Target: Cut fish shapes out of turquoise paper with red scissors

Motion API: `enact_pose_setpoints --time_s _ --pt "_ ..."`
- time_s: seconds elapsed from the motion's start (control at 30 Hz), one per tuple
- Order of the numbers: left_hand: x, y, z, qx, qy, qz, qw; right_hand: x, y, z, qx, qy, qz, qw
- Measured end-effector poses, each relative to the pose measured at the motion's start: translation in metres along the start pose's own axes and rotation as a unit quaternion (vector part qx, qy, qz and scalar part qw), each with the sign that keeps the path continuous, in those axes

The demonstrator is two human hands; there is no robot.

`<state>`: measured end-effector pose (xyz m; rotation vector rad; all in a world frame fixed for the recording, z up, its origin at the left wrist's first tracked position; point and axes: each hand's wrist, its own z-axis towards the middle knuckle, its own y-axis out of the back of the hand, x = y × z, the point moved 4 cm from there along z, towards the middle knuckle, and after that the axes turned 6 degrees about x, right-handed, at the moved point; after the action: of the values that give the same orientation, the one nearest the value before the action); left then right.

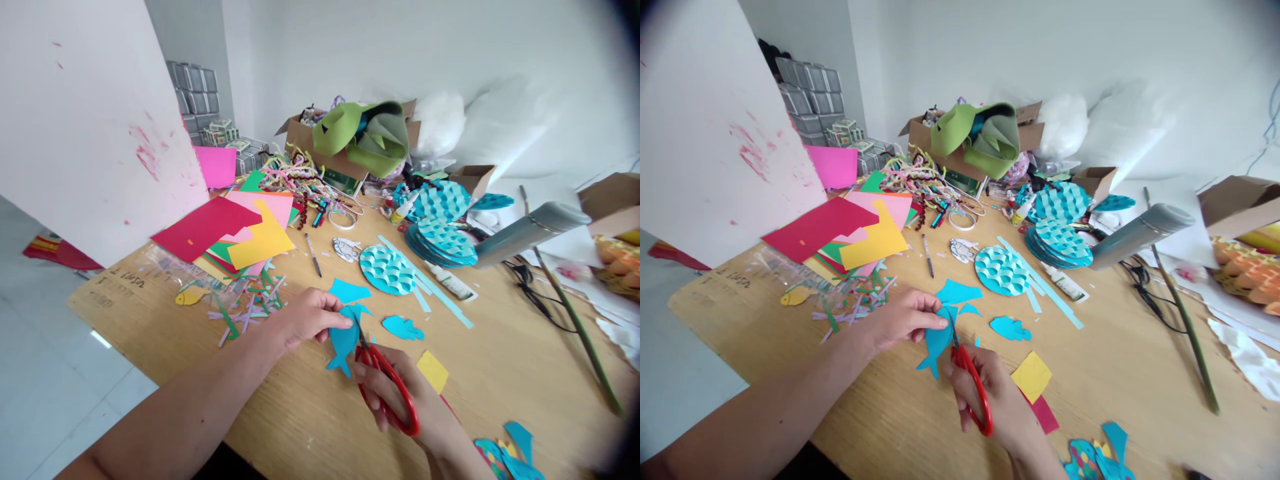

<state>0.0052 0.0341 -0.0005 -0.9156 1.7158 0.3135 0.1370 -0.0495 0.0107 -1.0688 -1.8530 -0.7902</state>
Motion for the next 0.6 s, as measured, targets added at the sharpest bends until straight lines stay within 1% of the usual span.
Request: enact_pose_setpoints --time_s 0.17,0.33,0.6 --pt "0.0018 0.0003 0.0013 0.007 -0.014 0.009 1.0 -0.0014 0.0003 0.0005 0.001 -0.004 -0.005 1.0" --pt "0.0032 0.0004 0.0022 0.011 -0.013 0.004 1.0 0.0004 -0.0001 0.0014 -0.003 0.005 -0.002 1.0" --pt "0.0045 0.0001 0.0034 0.012 -0.019 0.006 1.0 0.0027 -0.0006 0.0003 -0.004 -0.003 -0.039 0.999"
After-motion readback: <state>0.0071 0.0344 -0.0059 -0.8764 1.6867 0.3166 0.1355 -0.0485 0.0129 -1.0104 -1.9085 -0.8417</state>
